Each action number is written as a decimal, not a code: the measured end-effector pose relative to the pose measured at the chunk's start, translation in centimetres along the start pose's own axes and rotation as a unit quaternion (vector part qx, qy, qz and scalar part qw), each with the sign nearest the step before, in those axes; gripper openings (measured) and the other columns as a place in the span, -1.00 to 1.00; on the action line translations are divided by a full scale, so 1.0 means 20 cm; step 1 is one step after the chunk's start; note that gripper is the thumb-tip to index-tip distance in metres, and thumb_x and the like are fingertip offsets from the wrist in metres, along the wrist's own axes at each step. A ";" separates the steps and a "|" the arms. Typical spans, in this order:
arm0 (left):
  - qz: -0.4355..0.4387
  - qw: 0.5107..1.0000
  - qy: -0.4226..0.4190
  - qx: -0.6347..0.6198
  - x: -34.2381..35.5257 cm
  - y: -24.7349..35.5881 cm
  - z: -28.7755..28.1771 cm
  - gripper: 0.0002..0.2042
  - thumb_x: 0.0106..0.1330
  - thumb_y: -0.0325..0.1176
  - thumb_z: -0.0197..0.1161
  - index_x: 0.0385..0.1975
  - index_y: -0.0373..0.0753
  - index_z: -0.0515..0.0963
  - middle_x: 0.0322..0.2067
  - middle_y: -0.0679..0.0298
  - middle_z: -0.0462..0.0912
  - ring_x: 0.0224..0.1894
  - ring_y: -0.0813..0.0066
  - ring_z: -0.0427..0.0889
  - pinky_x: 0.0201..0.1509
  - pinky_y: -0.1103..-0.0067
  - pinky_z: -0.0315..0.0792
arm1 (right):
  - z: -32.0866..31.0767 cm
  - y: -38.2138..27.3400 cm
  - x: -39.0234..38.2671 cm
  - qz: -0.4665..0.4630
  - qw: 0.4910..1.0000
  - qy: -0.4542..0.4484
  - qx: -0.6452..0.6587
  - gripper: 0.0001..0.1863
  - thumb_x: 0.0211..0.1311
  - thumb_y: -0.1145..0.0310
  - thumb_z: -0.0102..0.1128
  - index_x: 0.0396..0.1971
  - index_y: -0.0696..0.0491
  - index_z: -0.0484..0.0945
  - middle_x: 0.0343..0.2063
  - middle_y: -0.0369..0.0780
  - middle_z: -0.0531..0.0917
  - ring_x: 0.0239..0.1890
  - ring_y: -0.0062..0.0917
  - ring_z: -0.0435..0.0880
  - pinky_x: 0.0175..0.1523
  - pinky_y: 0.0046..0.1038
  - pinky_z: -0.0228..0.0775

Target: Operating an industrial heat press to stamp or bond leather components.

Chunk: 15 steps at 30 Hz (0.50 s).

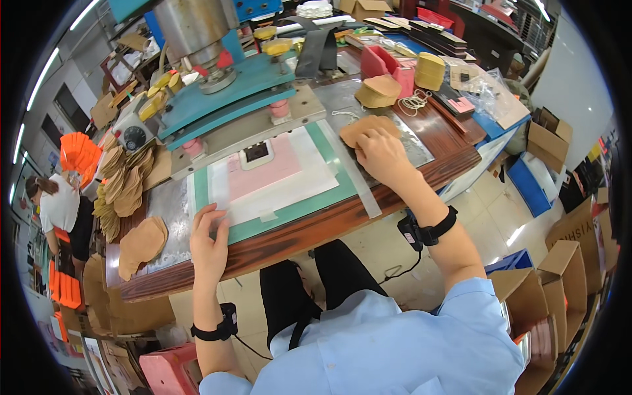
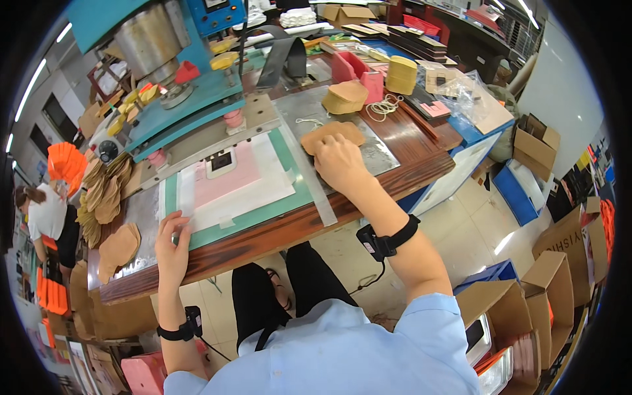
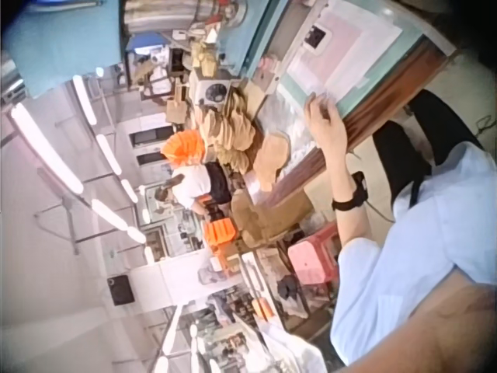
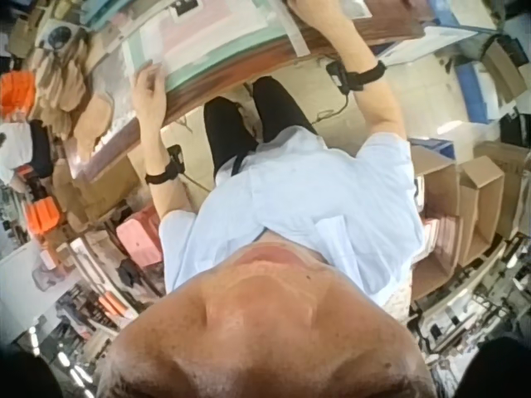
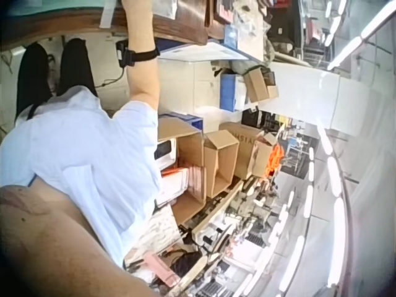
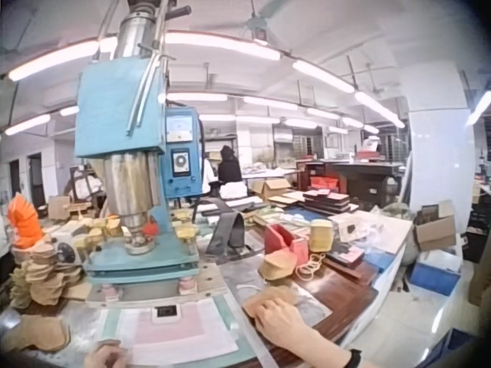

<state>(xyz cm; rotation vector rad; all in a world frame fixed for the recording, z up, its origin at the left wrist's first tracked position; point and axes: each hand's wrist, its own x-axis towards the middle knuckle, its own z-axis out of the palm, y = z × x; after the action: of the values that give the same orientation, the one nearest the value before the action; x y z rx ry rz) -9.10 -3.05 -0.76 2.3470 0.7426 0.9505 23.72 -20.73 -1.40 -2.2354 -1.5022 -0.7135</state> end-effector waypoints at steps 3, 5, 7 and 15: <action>-0.021 0.999 -0.004 -0.026 0.00 0.03 0.00 -0.85 0.18 -0.51 0.13 -0.25 -0.30 0.50 -0.06 0.17 0.50 -0.19 0.40 0.48 -0.07 0.58 0.35 | -0.07 -0.03 0.06 0.028 0.999 -0.026 0.035 -0.75 -0.05 0.30 0.21 -0.42 0.17 0.53 -0.40 -0.11 0.58 -0.22 -0.25 0.57 -0.23 -0.29 0.44; -0.025 0.999 -0.007 -0.030 0.00 0.03 0.00 -0.85 0.19 -0.51 0.13 -0.25 -0.31 0.50 -0.07 0.16 0.51 -0.19 0.41 0.48 -0.08 0.59 0.35 | -0.03 -0.01 0.08 0.026 0.998 -0.011 0.058 -0.67 -0.05 0.17 0.25 -0.42 0.16 0.54 -0.37 -0.09 0.58 -0.20 -0.25 0.57 -0.18 -0.31 0.43; -0.012 1.000 0.000 -0.019 0.00 0.01 0.00 -0.86 0.19 -0.51 0.13 -0.26 -0.31 0.50 -0.07 0.16 0.51 -0.20 0.41 0.48 -0.08 0.59 0.35 | 0.02 0.03 0.09 0.026 0.996 0.004 0.086 -0.65 -0.04 0.14 0.25 -0.41 0.14 0.55 -0.35 -0.09 0.58 -0.19 -0.25 0.56 -0.16 -0.32 0.42; -0.031 0.998 -0.019 -0.047 0.00 0.02 -0.01 -0.87 0.21 -0.50 0.12 -0.26 -0.32 0.49 -0.08 0.17 0.51 -0.23 0.44 0.48 -0.09 0.59 0.36 | -0.03 0.05 0.08 0.055 0.994 0.030 0.092 -0.80 -0.03 0.27 0.21 -0.51 0.11 0.59 -0.36 -0.14 0.61 -0.20 -0.29 0.55 -0.12 -0.36 0.39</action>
<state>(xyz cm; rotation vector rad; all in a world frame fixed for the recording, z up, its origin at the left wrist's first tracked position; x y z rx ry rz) -9.09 -3.36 -0.48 2.2407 0.7364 0.8930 25.03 -20.24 0.05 -2.1208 -1.3464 -0.5801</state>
